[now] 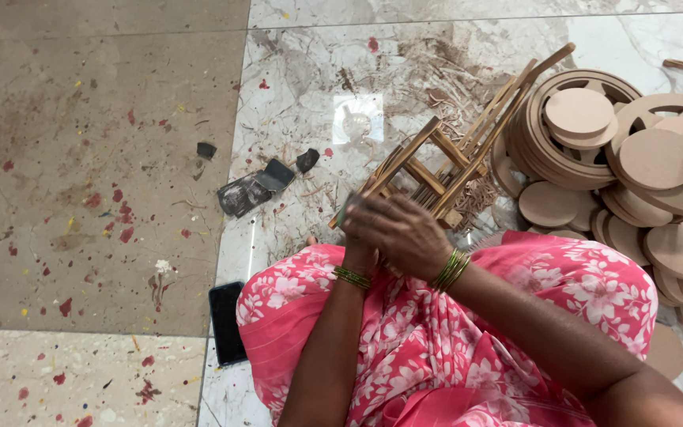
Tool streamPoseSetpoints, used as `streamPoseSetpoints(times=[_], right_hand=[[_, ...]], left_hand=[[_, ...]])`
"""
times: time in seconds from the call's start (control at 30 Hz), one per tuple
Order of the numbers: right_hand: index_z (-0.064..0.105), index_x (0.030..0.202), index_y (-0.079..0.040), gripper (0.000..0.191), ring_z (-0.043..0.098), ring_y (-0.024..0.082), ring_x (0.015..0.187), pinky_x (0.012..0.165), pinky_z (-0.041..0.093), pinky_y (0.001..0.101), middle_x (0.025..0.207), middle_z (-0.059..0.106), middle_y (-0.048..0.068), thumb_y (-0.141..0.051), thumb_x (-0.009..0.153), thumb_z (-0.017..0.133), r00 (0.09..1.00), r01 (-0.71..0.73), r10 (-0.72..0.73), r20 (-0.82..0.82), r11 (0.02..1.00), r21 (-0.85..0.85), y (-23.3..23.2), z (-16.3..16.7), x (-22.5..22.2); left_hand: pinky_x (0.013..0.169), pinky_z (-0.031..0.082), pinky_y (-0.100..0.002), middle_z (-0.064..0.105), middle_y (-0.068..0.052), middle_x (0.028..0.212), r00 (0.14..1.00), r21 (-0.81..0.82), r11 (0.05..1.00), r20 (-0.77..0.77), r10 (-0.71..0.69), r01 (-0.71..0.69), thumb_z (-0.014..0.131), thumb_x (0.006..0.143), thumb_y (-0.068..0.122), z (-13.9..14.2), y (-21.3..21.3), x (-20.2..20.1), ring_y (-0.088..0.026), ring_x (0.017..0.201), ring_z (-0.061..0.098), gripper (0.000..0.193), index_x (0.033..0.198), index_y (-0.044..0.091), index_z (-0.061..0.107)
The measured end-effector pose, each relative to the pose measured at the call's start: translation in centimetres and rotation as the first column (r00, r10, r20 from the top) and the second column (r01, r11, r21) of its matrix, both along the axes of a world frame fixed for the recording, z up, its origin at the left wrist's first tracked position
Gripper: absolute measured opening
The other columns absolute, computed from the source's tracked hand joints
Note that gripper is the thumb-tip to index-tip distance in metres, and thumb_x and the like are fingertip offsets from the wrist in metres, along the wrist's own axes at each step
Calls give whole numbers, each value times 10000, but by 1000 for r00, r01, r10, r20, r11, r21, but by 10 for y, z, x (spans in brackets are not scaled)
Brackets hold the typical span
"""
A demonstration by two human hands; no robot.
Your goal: The person sits on the floor assembling small wooden cart frames, fitting rungs and side rails into the frame and pressing parts together by hand. They then sand the frame surfaces with a sanding block, turning the assembly to reach different sides, and set the finished frame aside with others.
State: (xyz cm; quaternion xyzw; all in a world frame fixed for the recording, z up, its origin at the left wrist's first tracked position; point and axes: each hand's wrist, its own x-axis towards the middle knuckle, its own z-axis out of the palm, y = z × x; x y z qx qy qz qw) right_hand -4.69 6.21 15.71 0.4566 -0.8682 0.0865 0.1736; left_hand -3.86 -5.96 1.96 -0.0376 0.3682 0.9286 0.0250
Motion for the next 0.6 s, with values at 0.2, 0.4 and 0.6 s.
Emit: streamPoseSetpoints(times=[0.2, 0.4, 0.6], right_hand=[[619, 1364, -269, 374, 566, 213, 1364, 1086, 445, 435, 1465, 609, -7, -188, 998, 628, 963, 269, -270, 1, 961, 63, 30, 25, -31], [654, 1335, -271, 436, 551, 193, 1338, 1161, 426, 464, 1407, 646, -31, -142, 919, 634, 1000, -16, 16, -12, 1000, -11, 2, 12, -1], [665, 1335, -251, 432, 544, 199, 1363, 1092, 450, 400, 1444, 629, -14, -105, 929, 654, 980, 53, -22, -198, 987, 150, 49, 7, -63]], left_hand=[[716, 554, -357, 586, -162, 1008, 999, -56, 998, -6, -41, 41, 796, 1071, 50, -32, 5, -6, -276, 895, 626, 284, 1180, -69, 561], [728, 578, -329, 627, -83, 1039, 999, -38, 999, 37, 20, -18, 718, 1010, 51, 2, 5, -9, -194, 901, 656, 398, 1328, -30, 493], [662, 553, -313, 594, -26, 947, 999, -2, 1000, -26, 27, -27, 689, 964, 1, 35, 2, -4, -140, 793, 610, 587, 1486, -16, 420]])
